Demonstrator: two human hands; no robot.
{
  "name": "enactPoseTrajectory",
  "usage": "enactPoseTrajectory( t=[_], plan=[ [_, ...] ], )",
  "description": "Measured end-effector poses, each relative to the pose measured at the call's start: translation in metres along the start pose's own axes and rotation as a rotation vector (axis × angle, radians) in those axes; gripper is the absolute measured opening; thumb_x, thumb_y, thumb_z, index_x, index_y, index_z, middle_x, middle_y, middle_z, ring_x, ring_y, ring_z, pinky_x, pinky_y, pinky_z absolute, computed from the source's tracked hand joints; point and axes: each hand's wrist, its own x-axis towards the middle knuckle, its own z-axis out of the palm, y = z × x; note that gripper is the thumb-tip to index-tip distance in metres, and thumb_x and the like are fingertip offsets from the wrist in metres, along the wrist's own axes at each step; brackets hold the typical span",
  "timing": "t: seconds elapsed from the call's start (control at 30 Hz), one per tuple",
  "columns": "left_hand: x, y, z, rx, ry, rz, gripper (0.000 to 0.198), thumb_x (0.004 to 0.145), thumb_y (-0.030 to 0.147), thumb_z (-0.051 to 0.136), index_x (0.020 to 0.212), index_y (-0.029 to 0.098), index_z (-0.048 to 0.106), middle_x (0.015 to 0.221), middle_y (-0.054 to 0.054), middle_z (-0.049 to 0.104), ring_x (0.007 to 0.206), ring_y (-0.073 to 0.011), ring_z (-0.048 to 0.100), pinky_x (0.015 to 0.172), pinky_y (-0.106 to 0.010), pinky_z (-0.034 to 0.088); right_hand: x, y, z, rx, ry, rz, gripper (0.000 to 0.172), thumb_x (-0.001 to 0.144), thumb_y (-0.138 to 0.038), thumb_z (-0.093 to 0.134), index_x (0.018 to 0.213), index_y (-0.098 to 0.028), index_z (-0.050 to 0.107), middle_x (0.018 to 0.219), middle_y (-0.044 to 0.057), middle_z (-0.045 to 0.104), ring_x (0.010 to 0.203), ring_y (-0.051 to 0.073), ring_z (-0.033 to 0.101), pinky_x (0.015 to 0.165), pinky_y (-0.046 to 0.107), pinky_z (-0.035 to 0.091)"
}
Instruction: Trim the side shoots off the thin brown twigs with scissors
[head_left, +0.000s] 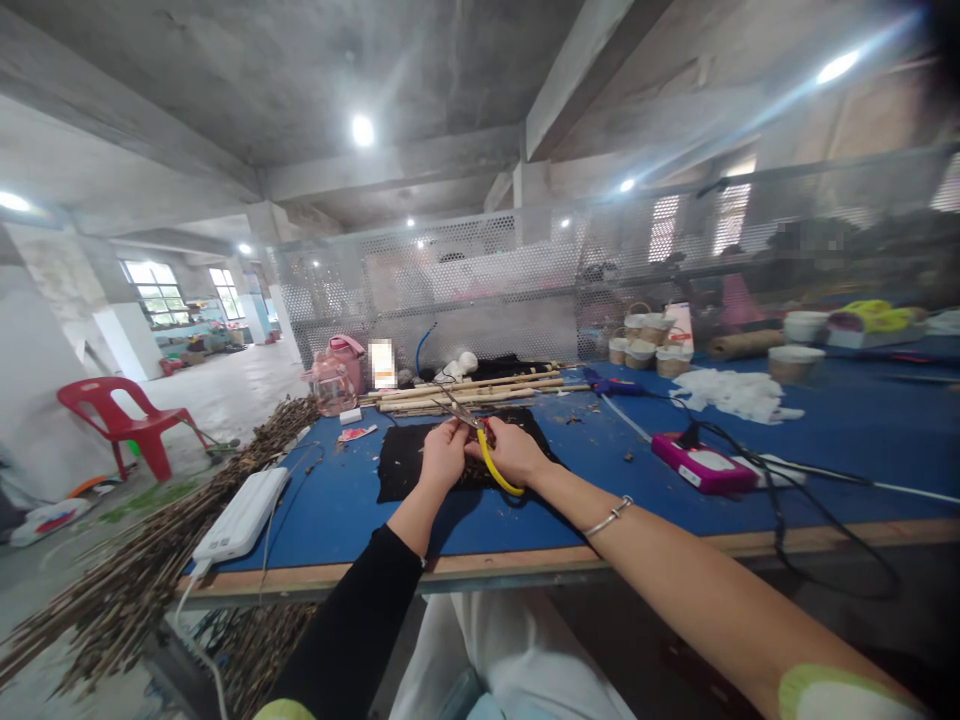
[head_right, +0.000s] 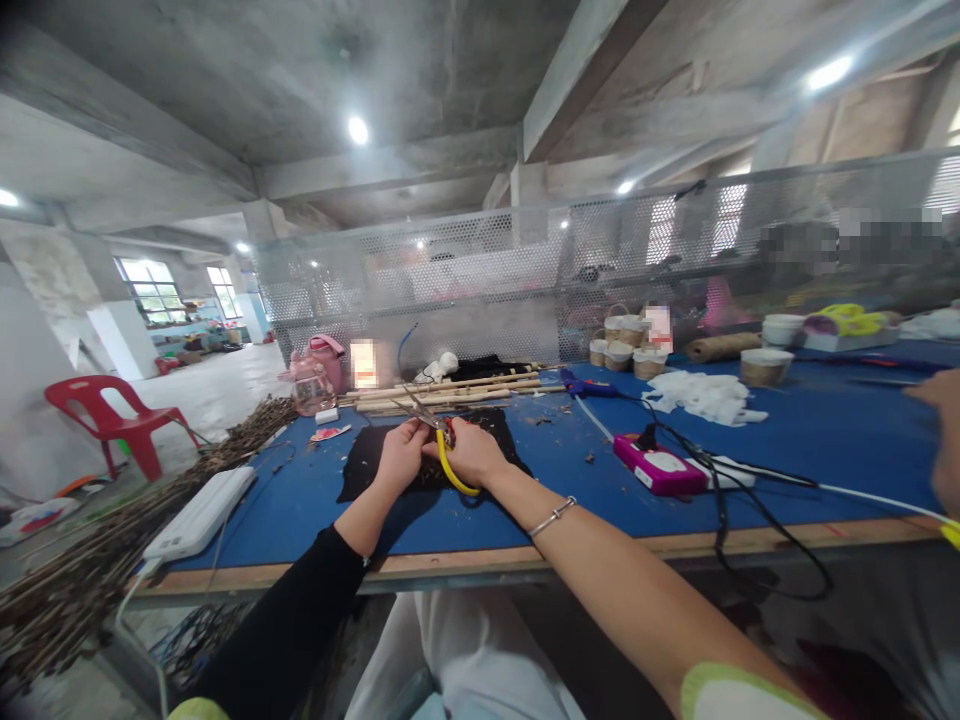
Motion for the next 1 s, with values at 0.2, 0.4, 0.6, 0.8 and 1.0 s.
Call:
enactPoseTrajectory(
  t=[0.2, 0.4, 0.6, 0.8, 1.0],
  plan=[
    [-0.0012, 0.0075, -0.0013, -0.025, 0.009, -0.055, 0.027, 0.078, 0.031, 0.045, 0.08, 0.013, 0.065, 0.077, -0.006, 0.068, 0.072, -0.0154, 0.059, 0.07, -0.025, 0.044, 0.0009, 0.0022, -0.0024, 0.007, -0.015, -0.005, 0.043, 0.07, -0.059, 0.053, 0.083, -0.018, 0.053, 0.077, 0.006, 0.063, 0.067, 0.017, 0.058, 0.053, 0.022, 0.031],
    [-0.0009, 0.0065, -0.0005, -0.057, -0.026, -0.046, 0.028, 0.078, 0.031, 0.044, 0.078, 0.012, 0.065, 0.076, -0.005, 0.067, 0.073, -0.0153, 0.059, 0.072, -0.025, 0.044, 0.0011, 0.0044, -0.0056, -0.095, 0.022, -0.011, 0.042, 0.071, -0.058, 0.053, 0.084, -0.018, 0.05, 0.078, 0.006, 0.063, 0.07, 0.018, 0.059, 0.057, 0.023, 0.033],
    [-0.0031, 0.0031, 0.0031, -0.035, -0.057, 0.002, 0.026, 0.076, 0.03, 0.049, 0.081, 0.013, 0.067, 0.082, -0.007, 0.067, 0.081, -0.0174, 0.058, 0.079, -0.027, 0.042, 0.0005, 0.0034, -0.0075, -0.208, 0.175, -0.095, 0.049, 0.065, -0.058, 0.058, 0.088, -0.017, 0.045, 0.09, 0.01, 0.058, 0.083, 0.022, 0.057, 0.067, 0.027, 0.036],
    [-0.0034, 0.006, 0.0044, -0.142, -0.09, -0.021, 0.027, 0.078, 0.029, 0.048, 0.09, 0.012, 0.066, 0.088, -0.007, 0.067, 0.086, -0.0176, 0.058, 0.081, -0.027, 0.043, -0.0001, 0.0019, -0.0104, -0.154, 0.066, -0.058, 0.046, 0.068, -0.057, 0.057, 0.089, -0.017, 0.045, 0.086, 0.008, 0.06, 0.08, 0.021, 0.058, 0.064, 0.026, 0.036],
    [-0.0034, 0.0075, 0.0013, -0.022, -0.054, -0.018, 0.027, 0.079, 0.032, 0.045, 0.08, 0.015, 0.066, 0.08, -0.004, 0.067, 0.077, -0.0156, 0.059, 0.077, -0.026, 0.043, 0.0018, 0.0011, -0.0074, -0.111, 0.016, -0.008, 0.047, 0.071, -0.061, 0.051, 0.087, -0.018, 0.048, 0.083, 0.008, 0.062, 0.077, 0.021, 0.06, 0.059, 0.025, 0.034]
  ],
)
